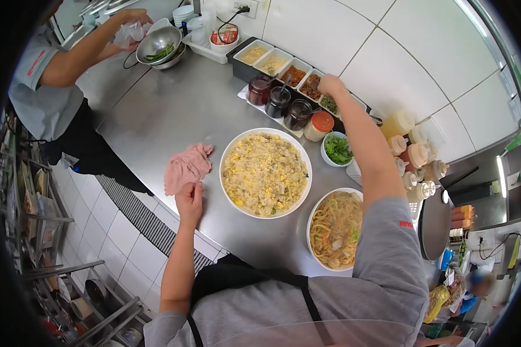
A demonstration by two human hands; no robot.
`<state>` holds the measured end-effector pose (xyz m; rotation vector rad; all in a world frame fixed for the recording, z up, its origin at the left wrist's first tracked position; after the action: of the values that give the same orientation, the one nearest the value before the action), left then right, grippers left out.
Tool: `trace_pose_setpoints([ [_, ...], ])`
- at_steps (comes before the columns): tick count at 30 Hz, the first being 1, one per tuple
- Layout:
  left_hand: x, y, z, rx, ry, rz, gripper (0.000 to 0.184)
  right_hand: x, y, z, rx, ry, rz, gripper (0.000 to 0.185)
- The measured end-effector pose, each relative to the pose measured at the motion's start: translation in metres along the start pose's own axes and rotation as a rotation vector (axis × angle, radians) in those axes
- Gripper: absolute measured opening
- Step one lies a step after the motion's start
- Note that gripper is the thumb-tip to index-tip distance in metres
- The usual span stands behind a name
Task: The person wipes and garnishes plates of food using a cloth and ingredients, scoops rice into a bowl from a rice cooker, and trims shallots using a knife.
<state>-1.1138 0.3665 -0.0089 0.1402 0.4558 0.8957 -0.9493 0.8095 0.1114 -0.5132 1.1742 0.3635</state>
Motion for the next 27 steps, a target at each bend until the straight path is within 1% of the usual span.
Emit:
trace_pose_setpoints([
  [1,0.001,0.000,0.000,0.000,0.011,-0.010,0.025,-0.011,-0.007,0.004,0.001,-0.002,-0.001,0.026],
  [3,0.002,0.001,0.005,-0.017,0.018,-0.016,0.024,-0.036,-0.021,0.017,0.127,0.051,0.100,0.022],
  [4,0.002,0.001,0.006,-0.030,0.031,-0.019,0.024,-0.046,-0.028,0.015,0.107,-0.008,0.141,0.021],
  [5,0.003,0.000,0.005,-0.031,0.030,-0.017,0.024,-0.038,-0.024,0.016,0.105,-0.009,0.141,0.021],
  [7,0.002,0.001,0.004,-0.012,0.015,0.012,0.021,-0.033,-0.017,0.008,-0.025,-0.174,0.439,0.015],
  [8,0.002,0.002,0.003,-0.006,0.016,0.018,0.021,-0.033,-0.018,0.006,-0.025,-0.172,0.447,0.015],
  [10,0.002,0.000,0.001,-0.001,0.019,0.027,0.019,-0.023,-0.020,-0.005,-0.097,-0.246,0.382,0.014],
  [11,0.001,0.001,0.002,-0.004,0.021,0.027,0.019,-0.024,-0.022,-0.006,-0.099,-0.245,0.380,0.014],
  [14,0.002,0.001,0.004,-0.021,0.037,-0.004,0.019,-0.021,-0.029,-0.003,-0.104,-0.159,0.295,0.016],
  [16,0.002,0.001,0.008,-0.039,0.045,0.000,0.019,-0.018,-0.028,0.002,-0.015,0.004,0.169,0.022],
  [17,0.003,0.001,0.007,-0.036,0.044,-0.002,0.019,-0.012,-0.023,0.002,-0.012,0.005,0.170,0.022],
  [19,0.002,0.001,0.005,-0.023,0.051,0.012,0.020,0.017,0.000,0.006,0.098,0.249,0.138,0.026],
  [21,0.003,0.002,0.002,-0.019,0.035,0.016,0.020,0.027,0.004,0.007,0.129,0.263,0.170,0.025],
  [23,0.002,0.000,0.001,-0.021,0.013,0.007,0.020,0.038,0.002,0.015,0.107,0.439,0.191,0.021],
  [24,0.003,0.000,0.002,-0.027,0.025,0.000,0.020,0.043,-0.001,0.021,0.113,0.435,0.188,0.021],
  [26,0.004,0.001,0.001,-0.031,0.030,-0.007,0.021,0.048,-0.006,0.034,0.108,0.671,0.300,0.019],
  [27,0.003,0.000,0.001,-0.022,0.025,-0.003,0.021,0.056,-0.007,0.037,0.113,0.668,0.301,0.019],
])
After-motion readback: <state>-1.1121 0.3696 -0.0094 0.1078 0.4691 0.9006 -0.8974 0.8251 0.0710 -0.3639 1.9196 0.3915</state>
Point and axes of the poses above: each hand's wrist, its own y-axis towards the middle knuckle, its own x-axis out of the palm, z = x × y, the point moved 6 cm from there along y, towards the middle knuckle, and after that the axes turned 6 degrees about -y, right-handed, at the moved point
